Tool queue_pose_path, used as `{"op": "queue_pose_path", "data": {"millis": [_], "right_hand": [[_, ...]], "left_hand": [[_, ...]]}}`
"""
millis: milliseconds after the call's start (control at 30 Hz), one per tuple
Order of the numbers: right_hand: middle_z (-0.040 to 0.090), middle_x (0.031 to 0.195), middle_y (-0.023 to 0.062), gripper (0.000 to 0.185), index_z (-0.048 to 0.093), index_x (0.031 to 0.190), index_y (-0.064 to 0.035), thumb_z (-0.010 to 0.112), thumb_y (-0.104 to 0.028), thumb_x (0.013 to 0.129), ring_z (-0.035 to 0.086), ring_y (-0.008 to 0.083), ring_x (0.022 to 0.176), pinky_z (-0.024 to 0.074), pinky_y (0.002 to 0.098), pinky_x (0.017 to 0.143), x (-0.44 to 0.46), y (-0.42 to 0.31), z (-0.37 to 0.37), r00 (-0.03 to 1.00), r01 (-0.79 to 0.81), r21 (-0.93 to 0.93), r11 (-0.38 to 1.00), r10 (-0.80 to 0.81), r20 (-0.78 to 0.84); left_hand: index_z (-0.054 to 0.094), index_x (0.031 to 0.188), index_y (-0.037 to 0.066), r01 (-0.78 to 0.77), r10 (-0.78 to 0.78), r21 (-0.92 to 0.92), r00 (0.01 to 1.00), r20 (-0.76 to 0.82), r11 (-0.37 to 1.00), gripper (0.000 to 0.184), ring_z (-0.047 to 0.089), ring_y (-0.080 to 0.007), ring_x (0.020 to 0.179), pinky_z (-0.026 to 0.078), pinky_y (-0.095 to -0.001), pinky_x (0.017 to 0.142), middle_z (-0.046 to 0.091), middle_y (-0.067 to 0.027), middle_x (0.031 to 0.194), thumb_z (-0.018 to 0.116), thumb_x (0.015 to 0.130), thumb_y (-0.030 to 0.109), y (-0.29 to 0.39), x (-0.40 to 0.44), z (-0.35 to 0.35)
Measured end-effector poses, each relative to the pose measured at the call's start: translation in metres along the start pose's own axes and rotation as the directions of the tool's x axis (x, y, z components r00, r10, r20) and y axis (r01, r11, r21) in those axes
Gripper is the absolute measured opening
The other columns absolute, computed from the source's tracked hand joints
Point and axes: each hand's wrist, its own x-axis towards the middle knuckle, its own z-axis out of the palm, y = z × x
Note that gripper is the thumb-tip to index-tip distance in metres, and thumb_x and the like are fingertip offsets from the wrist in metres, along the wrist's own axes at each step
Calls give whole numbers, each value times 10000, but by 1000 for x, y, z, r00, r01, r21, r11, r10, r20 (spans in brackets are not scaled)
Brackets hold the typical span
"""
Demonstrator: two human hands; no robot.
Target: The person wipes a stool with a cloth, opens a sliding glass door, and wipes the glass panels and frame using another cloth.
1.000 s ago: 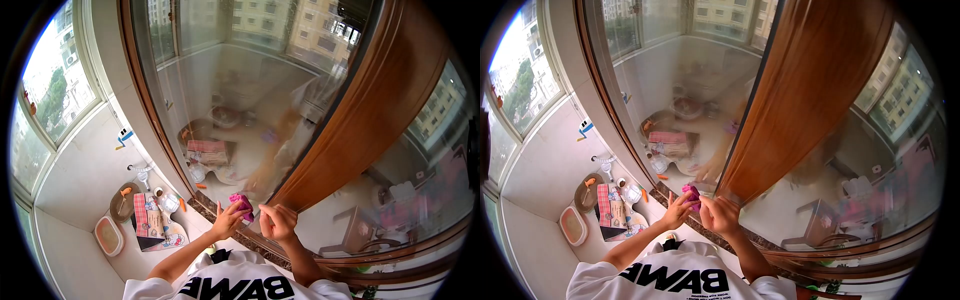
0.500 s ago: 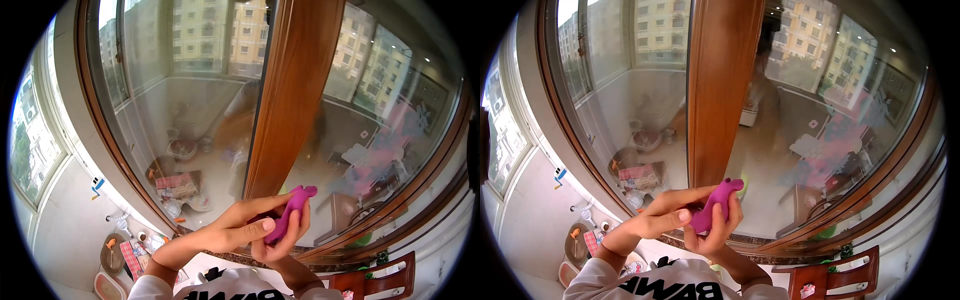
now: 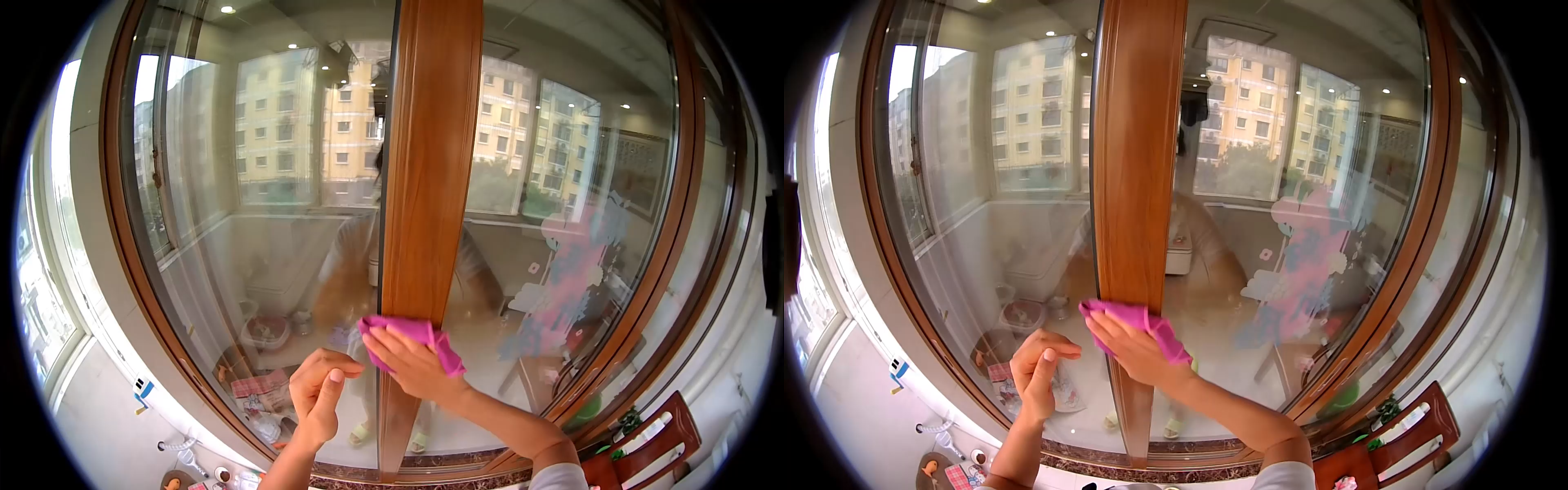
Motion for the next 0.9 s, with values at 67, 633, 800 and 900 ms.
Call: {"op": "queue_pose_path", "data": {"millis": [67,633,800,900], "right_hand": [[446,1550,24,691,474,1512,-212,682,-318,862,420,249,1405,237,537,1147,56,46,-21,983,-134,158,978,152,-107],[243,1581,349,739,228,1550,51,574,-221,955,239,507,1477,138,627,1195,-26,-24,40,700,-462,717,522,711,-66],[270,1612,257,635,375,1526,4,520,-296,987,203,472,1503,57,646,1192,-96,-66,83,645,-511,772,379,762,54],[303,1613,211,613,453,1513,-78,580,-277,947,225,464,1495,69,647,1189,-55,8,72,654,-604,548,579,753,-75]], "left_hand": [[730,934,-41,-98,96,59,995,33,993,265,644,-230,832,496,-326,732,695,-142,917,551,981,149,-2,7,6],[704,884,-40,-505,508,277,859,67,818,214,624,-292,882,514,-371,757,641,-184,955,559,900,116,-42,34,49],[714,898,-17,-560,560,305,823,96,770,194,619,-323,929,508,-411,825,650,-174,1021,582,849,115,-55,38,69],[723,920,-4,-604,591,308,794,145,735,201,616,-345,960,502,-432,860,653,-170,1065,589,828,115,-59,35,82]]}}
